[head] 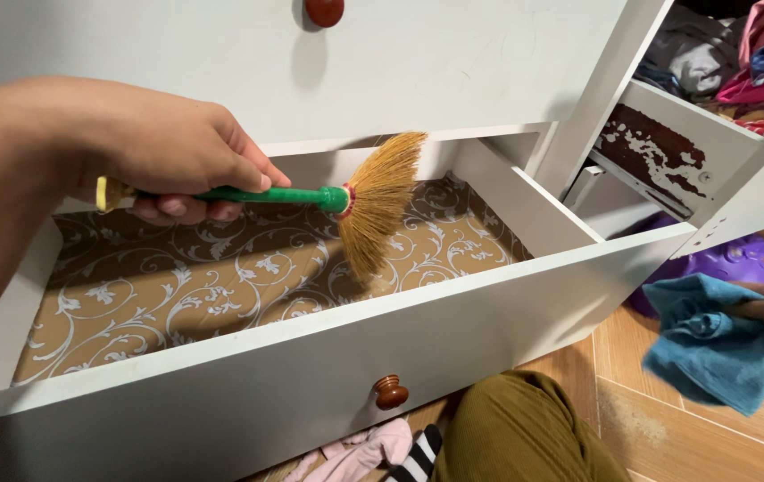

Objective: The person sweeps the inside of an open drawer with a small broom, then wipes the surface with a blue cloth. The drawer is empty and lined with patterned paper.

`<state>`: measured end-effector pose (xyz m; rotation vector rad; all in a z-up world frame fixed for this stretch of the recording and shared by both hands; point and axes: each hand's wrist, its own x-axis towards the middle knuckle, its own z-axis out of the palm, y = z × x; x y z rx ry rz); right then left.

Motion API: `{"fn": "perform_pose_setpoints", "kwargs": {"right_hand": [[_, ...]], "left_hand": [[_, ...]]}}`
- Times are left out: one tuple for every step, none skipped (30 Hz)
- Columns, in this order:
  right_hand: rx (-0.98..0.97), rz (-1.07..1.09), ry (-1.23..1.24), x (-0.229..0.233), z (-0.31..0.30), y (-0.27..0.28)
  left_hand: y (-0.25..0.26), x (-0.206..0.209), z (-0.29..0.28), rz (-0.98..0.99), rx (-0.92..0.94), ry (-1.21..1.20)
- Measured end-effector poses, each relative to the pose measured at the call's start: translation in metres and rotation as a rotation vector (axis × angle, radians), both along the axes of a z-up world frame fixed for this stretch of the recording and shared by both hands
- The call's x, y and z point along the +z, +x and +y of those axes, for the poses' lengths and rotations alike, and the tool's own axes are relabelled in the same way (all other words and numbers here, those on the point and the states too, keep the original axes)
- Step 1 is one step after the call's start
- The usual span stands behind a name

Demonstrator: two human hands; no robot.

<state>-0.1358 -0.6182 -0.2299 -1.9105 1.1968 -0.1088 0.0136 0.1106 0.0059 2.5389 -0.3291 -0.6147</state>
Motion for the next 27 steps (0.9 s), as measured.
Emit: {"fn": "perform_pose_setpoints", "kwargs": {"right_hand": [[0.002, -0.011, 0.004, 0.005, 0.003, 0.002], [0.01, -0.027, 0.002, 0.012, 0.007, 0.005], [0.018, -0.045, 0.003, 0.02, 0.011, 0.007], [0.03, -0.071, 0.002, 0.029, 0.016, 0.012], [0.049, -0.106, -0.001, 0.04, 0.021, 0.016], [0.068, -0.143, -0.008, 0.054, 0.026, 0.022], [0.094, -0.184, -0.012, 0.068, 0.032, 0.027], [0.128, -0.225, -0.014, 0.084, 0.04, 0.034], [0.168, -0.267, -0.018, 0.1, 0.049, 0.043], [0.208, -0.311, -0.018, 0.118, 0.06, 0.051], [0.254, -0.346, -0.016, 0.134, 0.074, 0.062], [0.302, -0.384, -0.013, 0.153, 0.089, 0.073], [0.354, -0.415, -0.007, 0.17, 0.105, 0.086], [0.404, -0.432, 0.003, 0.185, 0.122, 0.099], [0.454, -0.443, 0.013, 0.198, 0.139, 0.113], [0.508, -0.453, 0.023, 0.209, 0.158, 0.129], [0.555, -0.432, 0.032, 0.214, 0.177, 0.147], [0.603, -0.405, 0.039, 0.216, 0.194, 0.164], [0.648, -0.376, 0.049, 0.216, 0.212, 0.182], [0.695, -0.327, 0.053, 0.209, 0.23, 0.2], [0.748, -0.254, 0.042, 0.2, 0.248, 0.219], [0.828, -0.163, -0.004, 0.182, 0.269, 0.235], [0.905, -0.071, -0.052, 0.168, 0.285, 0.248], [0.892, 0.076, -0.168, 0.153, 0.301, 0.258], [0.874, 0.22, -0.286, 0.135, 0.316, 0.267], [0.948, 0.346, -0.328, 0.117, 0.329, 0.273], [1.018, 0.472, -0.371, 0.099, 0.34, 0.278]], "left_hand": [[0.0, 0.0, 0.001, 0.005, -0.004, -0.003], [0.001, -0.001, 0.002, 0.011, -0.007, -0.006], [0.002, -0.001, 0.003, 0.016, -0.011, -0.009], [0.003, -0.002, 0.005, 0.026, -0.011, -0.018], [0.004, -0.002, 0.007, 0.035, -0.01, -0.027], [0.005, -0.003, 0.009, 0.043, -0.011, -0.037], [0.007, -0.003, 0.012, 0.031, 0.006, -0.024], [0.008, -0.003, 0.016, 0.019, 0.025, -0.01], [0.01, -0.003, 0.019, 0.008, 0.044, 0.003], [0.012, -0.003, 0.022, 0.013, 0.043, 0.005], [0.015, -0.004, 0.024, 0.018, 0.041, 0.008], [0.018, -0.005, 0.027, 0.023, 0.042, 0.011], [0.02, -0.006, 0.031, 0.023, 0.036, 0.01], [0.023, -0.008, 0.034, 0.025, 0.029, 0.009], [0.026, -0.01, 0.037, 0.027, 0.022, 0.007], [0.03, -0.011, 0.041, 0.034, 0.031, 0.012], [0.033, -0.013, 0.044, 0.04, 0.04, 0.017], [0.037, -0.014, 0.047, 0.047, 0.047, 0.021], [0.041, -0.016, 0.049, 0.054, 0.039, 0.023], [0.045, -0.018, 0.051, 0.064, 0.033, 0.026], [0.049, -0.02, 0.053, 0.074, 0.027, 0.029], [0.052, -0.022, 0.057, 0.077, 0.02, 0.055], [0.057, -0.023, 0.058, 0.079, 0.014, 0.08], [0.061, -0.026, 0.06, 0.085, 0.008, 0.104], [0.064, -0.028, 0.063, 0.098, -0.003, 0.107], [0.067, -0.03, 0.064, 0.111, -0.015, 0.109], [0.07, -0.033, 0.066, 0.124, -0.026, 0.11]]}}
